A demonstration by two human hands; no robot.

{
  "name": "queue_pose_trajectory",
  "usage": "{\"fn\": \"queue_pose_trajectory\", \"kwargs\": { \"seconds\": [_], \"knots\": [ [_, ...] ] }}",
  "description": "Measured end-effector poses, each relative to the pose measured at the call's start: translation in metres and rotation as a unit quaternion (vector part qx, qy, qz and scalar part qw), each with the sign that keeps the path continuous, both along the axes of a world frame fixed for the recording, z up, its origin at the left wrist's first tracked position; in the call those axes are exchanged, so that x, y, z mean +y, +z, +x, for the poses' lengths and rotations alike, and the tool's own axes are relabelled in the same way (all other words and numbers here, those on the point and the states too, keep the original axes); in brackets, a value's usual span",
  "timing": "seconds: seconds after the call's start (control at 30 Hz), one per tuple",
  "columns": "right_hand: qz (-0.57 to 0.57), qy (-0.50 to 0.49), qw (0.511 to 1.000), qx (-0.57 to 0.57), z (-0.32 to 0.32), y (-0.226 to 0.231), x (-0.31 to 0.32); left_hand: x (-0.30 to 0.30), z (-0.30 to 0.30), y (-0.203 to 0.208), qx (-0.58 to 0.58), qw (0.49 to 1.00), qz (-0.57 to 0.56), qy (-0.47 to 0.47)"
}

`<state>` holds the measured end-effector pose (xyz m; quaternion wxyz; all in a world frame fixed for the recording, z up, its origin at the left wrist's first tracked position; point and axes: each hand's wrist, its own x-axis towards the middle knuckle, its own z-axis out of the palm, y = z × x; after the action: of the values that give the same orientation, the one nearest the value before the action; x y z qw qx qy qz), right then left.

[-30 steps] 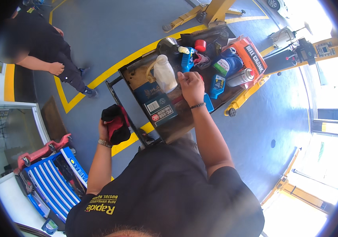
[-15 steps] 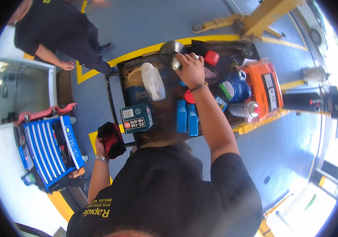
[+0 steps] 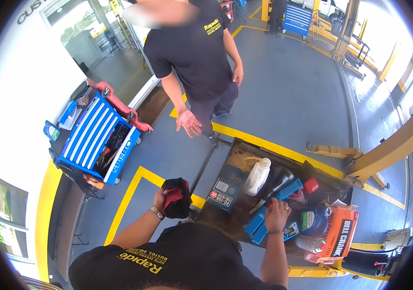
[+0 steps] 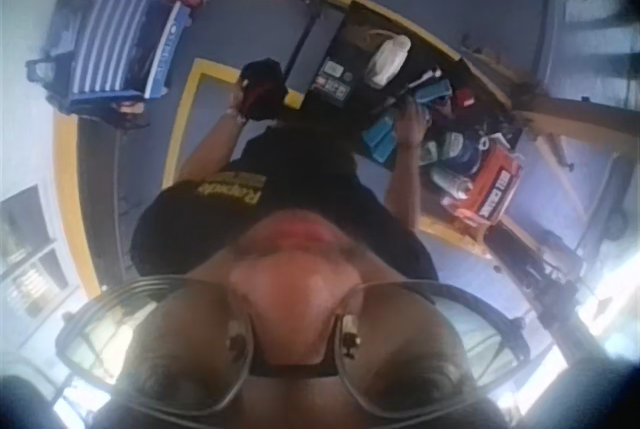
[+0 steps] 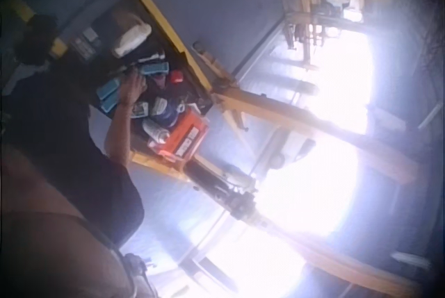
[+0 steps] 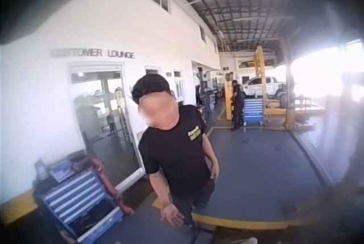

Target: The person wipes several blue plastic bottles and a red cloth on a workbench in an auto repair shop, then places them into a blue tool chest. The person also handles a red cap and a box labeled Bell Crank.

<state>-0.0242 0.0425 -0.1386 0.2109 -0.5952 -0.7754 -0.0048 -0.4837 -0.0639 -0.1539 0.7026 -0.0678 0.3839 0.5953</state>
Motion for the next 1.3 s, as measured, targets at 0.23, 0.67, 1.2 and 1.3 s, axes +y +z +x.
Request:
{"fn": "queue_pose_trajectory", "kwargs": {
  "seconds": [0.23,0.67,1.2,1.3],
  "knots": [
    [0.078,0.023,0.975,0.209,-0.074,0.060,-0.040,0.017,0.001,-0.028,-0.050,0.996,0.066,0.021],
    [0.026,0.201,0.973,0.110,-0.247,0.135,-0.038,0.051,0.081,0.130,0.084,0.959,0.262,-0.073],
    [0.042,0.392,0.856,0.334,-0.266,0.173,-0.035,0.074,0.027,0.083,0.361,0.820,0.429,-0.117],
    [-0.010,0.381,0.813,0.441,-0.286,0.175,-0.031,0.058,0.030,0.114,0.591,0.675,0.436,-0.072]
  ]
}}
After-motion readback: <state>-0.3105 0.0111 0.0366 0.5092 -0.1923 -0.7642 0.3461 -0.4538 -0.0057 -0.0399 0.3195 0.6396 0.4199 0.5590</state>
